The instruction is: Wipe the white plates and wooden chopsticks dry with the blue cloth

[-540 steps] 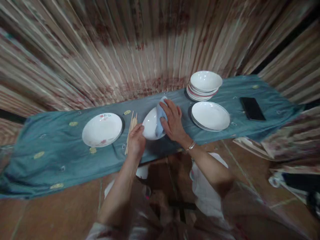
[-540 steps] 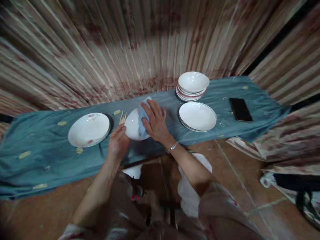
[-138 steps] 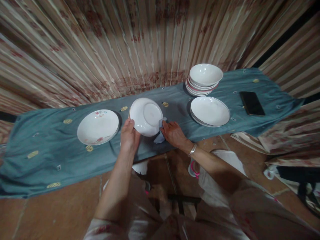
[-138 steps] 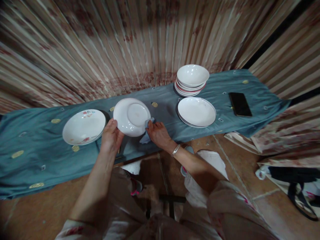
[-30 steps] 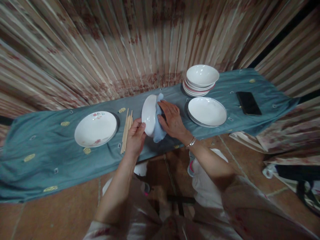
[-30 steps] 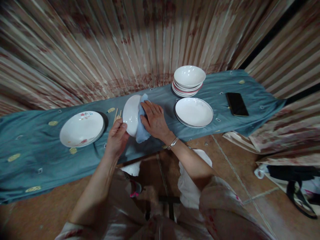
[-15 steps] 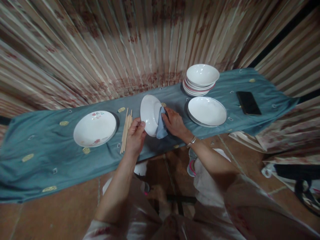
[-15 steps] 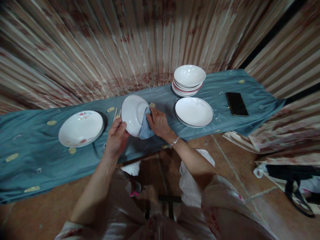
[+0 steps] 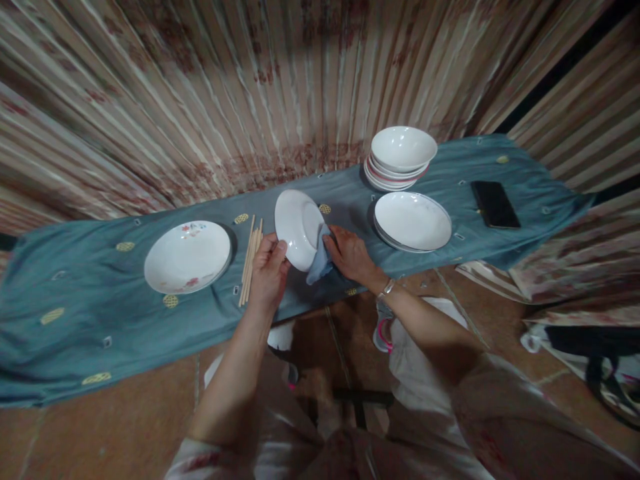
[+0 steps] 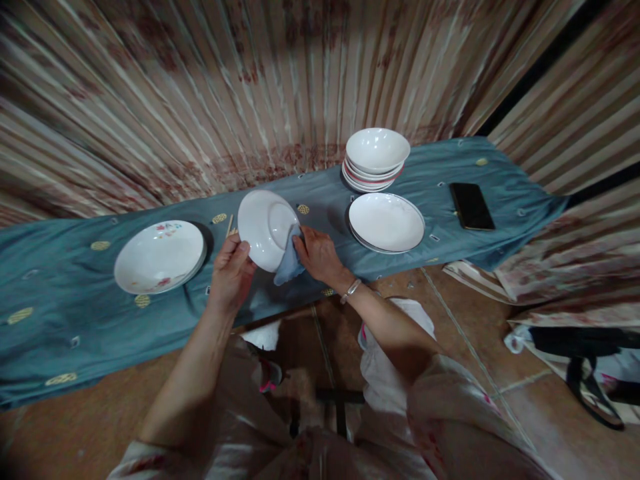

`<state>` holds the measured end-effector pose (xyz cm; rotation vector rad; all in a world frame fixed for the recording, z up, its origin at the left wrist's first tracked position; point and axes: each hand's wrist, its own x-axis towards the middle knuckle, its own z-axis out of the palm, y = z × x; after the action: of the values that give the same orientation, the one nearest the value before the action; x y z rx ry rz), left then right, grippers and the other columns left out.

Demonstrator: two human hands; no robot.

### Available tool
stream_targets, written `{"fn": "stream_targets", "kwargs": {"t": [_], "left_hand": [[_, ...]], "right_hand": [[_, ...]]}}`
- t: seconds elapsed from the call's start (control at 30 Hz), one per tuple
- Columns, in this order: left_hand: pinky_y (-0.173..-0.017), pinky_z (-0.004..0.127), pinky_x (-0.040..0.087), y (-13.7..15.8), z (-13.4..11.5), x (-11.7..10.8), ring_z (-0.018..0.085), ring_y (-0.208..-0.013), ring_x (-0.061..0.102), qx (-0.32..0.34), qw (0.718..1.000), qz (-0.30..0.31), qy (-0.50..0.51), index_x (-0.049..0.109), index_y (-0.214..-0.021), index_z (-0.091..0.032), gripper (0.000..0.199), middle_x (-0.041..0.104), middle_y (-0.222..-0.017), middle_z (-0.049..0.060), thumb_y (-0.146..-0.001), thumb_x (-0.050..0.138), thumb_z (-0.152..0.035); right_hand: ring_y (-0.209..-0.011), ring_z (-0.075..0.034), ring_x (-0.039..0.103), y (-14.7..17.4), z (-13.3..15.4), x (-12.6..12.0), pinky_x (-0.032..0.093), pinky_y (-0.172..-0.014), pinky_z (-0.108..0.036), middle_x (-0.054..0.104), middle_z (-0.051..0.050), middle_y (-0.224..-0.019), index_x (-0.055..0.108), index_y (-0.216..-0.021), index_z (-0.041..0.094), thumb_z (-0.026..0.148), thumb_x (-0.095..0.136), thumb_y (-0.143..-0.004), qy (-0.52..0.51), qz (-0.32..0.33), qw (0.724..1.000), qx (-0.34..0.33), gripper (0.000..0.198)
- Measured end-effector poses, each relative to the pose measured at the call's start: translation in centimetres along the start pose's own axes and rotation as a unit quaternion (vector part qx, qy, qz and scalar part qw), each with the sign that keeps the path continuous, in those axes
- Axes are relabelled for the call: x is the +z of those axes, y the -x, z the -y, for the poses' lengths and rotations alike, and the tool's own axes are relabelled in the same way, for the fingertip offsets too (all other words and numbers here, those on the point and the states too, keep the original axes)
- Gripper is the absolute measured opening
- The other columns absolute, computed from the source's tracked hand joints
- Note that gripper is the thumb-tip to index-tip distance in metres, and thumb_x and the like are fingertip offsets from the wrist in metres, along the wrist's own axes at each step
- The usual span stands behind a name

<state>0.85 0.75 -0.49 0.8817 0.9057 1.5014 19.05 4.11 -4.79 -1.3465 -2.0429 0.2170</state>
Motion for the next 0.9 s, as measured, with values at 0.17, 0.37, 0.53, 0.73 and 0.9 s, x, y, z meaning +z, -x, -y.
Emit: {"fn": "stream_targets", "kwargs": {"t": [0.17,0.37,0.53,0.73,0.9], "left_hand": [[-0.070,0.023,0.050,0.0,-0.1,0.1,0.012,-0.075,0.059,-0.007,1.000,-0.016,0.002,0.065,-0.089,-0.021,0.031,0.066,-0.086,0.000,-0.069,0.080,-0.040],[-0.072,0.025,0.052,-0.1,-0.1,0.0,0.012,-0.076,0.061,-0.007,1.000,-0.019,-0.008,0.064,-0.091,-0.021,0.032,0.066,-0.084,0.000,-0.072,0.079,-0.042],[-0.071,0.024,0.052,-0.1,0.0,0.1,0.012,-0.074,0.062,0.001,1.000,-0.027,-0.006,0.065,-0.093,-0.021,0.035,0.068,-0.087,0.001,-0.071,0.079,-0.044],[-0.070,0.024,0.051,0.0,-0.1,0.3,0.011,-0.072,0.061,-0.002,1.000,-0.014,0.004,0.066,-0.092,-0.021,0.029,0.068,-0.084,0.000,-0.073,0.079,-0.039],[-0.072,0.026,0.051,0.4,-0.1,0.6,0.013,-0.075,0.062,0.003,1.000,0.011,0.001,0.067,-0.094,-0.021,0.028,0.067,-0.085,0.000,-0.075,0.077,-0.039]], "right_hand": [[-0.088,-0.027,0.069,0.6,0.5,-0.5,0.054,-0.082,-0.045,0.072,-0.021,-0.102,0.061,-0.118,0.010,0.038,0.033,-0.102,0.013,0.004,1.000,-0.009,0.043],[-0.083,-0.028,0.068,1.3,1.3,-1.4,0.053,-0.079,-0.044,0.073,-0.021,-0.097,0.063,-0.115,0.010,0.039,0.034,-0.101,0.026,0.019,0.999,-0.017,0.043],[-0.087,-0.026,0.068,1.9,2.5,-2.3,0.052,-0.081,-0.039,0.073,-0.016,-0.099,0.061,-0.119,0.011,0.039,0.038,-0.101,0.009,0.033,0.999,-0.031,0.041],[-0.098,-0.025,0.066,1.8,4.0,-3.5,0.051,-0.089,-0.039,0.071,-0.013,-0.114,0.056,-0.129,0.016,0.040,0.040,-0.100,-0.046,0.017,0.997,-0.052,0.040],[-0.110,-0.024,0.062,0.9,4.9,-4.6,0.049,-0.098,-0.041,0.066,-0.014,-0.125,0.051,-0.136,0.016,0.033,0.039,-0.101,-0.047,-0.027,0.995,-0.085,0.041]]}}
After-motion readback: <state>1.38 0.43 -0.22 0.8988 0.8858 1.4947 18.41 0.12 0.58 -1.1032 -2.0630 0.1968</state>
